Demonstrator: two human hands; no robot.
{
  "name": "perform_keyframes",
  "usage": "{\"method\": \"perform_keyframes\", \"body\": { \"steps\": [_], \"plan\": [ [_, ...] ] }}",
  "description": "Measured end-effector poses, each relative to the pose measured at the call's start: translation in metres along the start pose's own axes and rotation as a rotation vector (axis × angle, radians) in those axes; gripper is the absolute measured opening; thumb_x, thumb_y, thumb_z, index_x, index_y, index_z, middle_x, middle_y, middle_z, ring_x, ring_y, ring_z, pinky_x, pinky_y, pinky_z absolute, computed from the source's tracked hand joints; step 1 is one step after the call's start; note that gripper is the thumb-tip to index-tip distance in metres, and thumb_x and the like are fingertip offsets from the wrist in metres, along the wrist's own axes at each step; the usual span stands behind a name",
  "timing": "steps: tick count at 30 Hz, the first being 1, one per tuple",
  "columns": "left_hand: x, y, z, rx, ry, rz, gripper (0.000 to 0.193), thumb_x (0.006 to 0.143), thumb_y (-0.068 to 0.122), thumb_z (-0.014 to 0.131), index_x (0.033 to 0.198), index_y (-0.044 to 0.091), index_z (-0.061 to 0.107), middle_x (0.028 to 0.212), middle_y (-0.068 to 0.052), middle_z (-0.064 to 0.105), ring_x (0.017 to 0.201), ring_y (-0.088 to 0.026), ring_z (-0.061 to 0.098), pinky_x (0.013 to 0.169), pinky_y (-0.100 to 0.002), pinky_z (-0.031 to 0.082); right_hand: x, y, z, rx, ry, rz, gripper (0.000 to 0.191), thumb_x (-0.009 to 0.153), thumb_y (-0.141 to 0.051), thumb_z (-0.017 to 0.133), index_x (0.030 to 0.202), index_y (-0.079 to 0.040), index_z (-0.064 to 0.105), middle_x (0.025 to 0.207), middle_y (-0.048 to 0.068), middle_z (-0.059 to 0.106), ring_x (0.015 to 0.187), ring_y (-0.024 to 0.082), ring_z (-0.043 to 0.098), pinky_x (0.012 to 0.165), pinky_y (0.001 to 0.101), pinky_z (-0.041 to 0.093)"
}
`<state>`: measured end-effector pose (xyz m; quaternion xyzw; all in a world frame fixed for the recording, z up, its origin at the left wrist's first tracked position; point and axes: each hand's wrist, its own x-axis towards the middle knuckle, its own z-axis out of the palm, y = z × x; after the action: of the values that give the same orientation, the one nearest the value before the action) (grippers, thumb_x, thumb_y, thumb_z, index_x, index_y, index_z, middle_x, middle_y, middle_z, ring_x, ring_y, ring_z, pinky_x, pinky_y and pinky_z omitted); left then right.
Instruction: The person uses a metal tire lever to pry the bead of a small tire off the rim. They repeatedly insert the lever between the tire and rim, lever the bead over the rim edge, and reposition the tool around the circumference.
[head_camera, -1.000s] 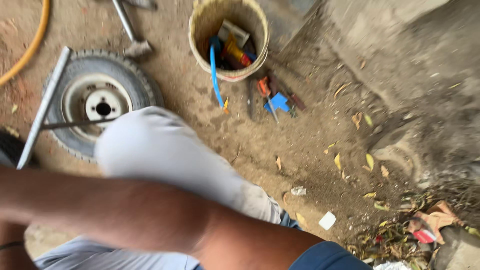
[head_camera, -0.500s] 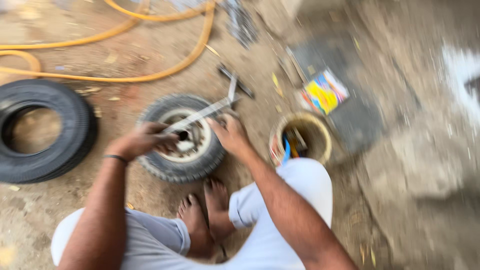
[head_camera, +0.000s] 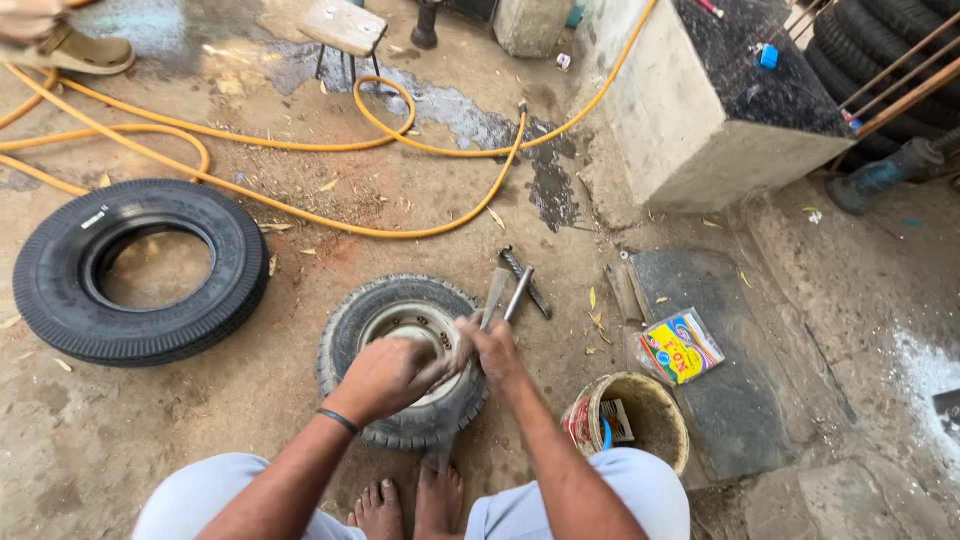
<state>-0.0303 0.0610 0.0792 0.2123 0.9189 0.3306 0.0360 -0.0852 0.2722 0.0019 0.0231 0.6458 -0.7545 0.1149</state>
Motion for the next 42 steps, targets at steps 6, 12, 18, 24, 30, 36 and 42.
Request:
{"method": "perform_keyframes", "body": {
  "steps": [6,12,18,24,30,36,42],
  "plan": [
    [0.035,0.000,-0.014,0.100,0.441,0.316,0.040,0.097,0.034,0.057,0.120,0.004,0.069,0.142,-0.016,0.061,0.137,-0.036,0.050,0.115,-0.049,0.038,0.037,-0.045,0.028,-0.727,-0.542,-0.207,0.043,0.089,-0.007,0.073,0.128,-0.001,0.056,0.107,0.020,0.071,0.091,0.030,0.070,0.075,0.0401,0.063],
    [0.041,-0.029,-0.008,0.262,0.200,0.019,0.051,0.097,0.050,0.052,0.123,0.008,0.067,0.156,-0.017,0.042,0.151,-0.034,0.025,0.119,-0.062,0.014,-0.026,-0.083,0.011,-1.280,-0.673,-0.061,0.067,0.082,-0.004,0.074,0.141,0.003,0.044,0.133,0.025,0.060,0.122,0.033,0.059,0.109,0.0426,0.046],
    [0.028,-0.018,-0.014,0.366,0.107,-0.153,0.055,0.095,0.055,0.051,0.122,0.011,0.068,0.134,-0.018,0.057,0.142,-0.035,0.035,0.116,-0.068,0.014,-0.033,-0.083,0.001,-1.463,-0.467,0.293,0.066,0.086,-0.006,0.071,0.146,-0.017,0.046,0.154,0.006,0.050,0.130,0.022,0.059,0.114,0.0369,0.045],
    [-0.012,0.021,0.016,0.039,-0.147,-0.285,0.032,0.102,0.035,0.049,0.105,0.007,0.064,0.079,-0.014,0.069,0.073,-0.032,0.071,0.069,-0.049,0.058,0.003,-0.062,0.003,-1.838,-0.140,-0.237,0.037,0.091,-0.004,0.068,0.114,-0.031,0.078,0.156,-0.003,0.051,0.148,0.019,0.041,0.126,0.0534,0.025],
    [-0.016,0.018,0.047,-0.108,-0.201,-0.082,0.044,0.096,0.046,0.061,0.096,0.002,0.065,0.079,-0.021,0.068,0.079,-0.041,0.070,0.074,-0.052,0.056,-0.001,-0.072,0.005,-1.633,0.244,-0.239,0.089,0.079,-0.005,0.076,0.156,-0.016,0.035,0.160,0.017,0.038,0.145,0.032,0.036,0.118,0.0547,0.027],
    [0.001,0.018,0.020,-0.052,-0.137,-0.012,0.048,0.094,0.050,0.063,0.087,0.002,0.068,0.075,-0.021,0.068,0.078,-0.040,0.069,0.075,-0.053,0.054,-0.041,-0.101,0.037,-0.884,0.248,0.360,0.082,0.094,-0.027,0.072,0.161,-0.014,0.025,0.153,0.016,0.048,0.134,0.031,0.057,0.110,0.0485,0.054],
    [-0.007,0.027,-0.002,0.085,0.262,0.268,0.033,0.087,0.037,0.066,0.096,0.005,0.067,0.089,-0.017,0.071,0.089,-0.033,0.068,0.083,-0.048,0.053,-0.029,-0.086,0.040,-1.156,-0.284,-0.145,0.068,0.086,-0.007,0.070,0.147,-0.020,0.044,0.148,0.005,0.056,0.137,0.021,0.052,0.120,0.0487,0.037]
  ]
}}
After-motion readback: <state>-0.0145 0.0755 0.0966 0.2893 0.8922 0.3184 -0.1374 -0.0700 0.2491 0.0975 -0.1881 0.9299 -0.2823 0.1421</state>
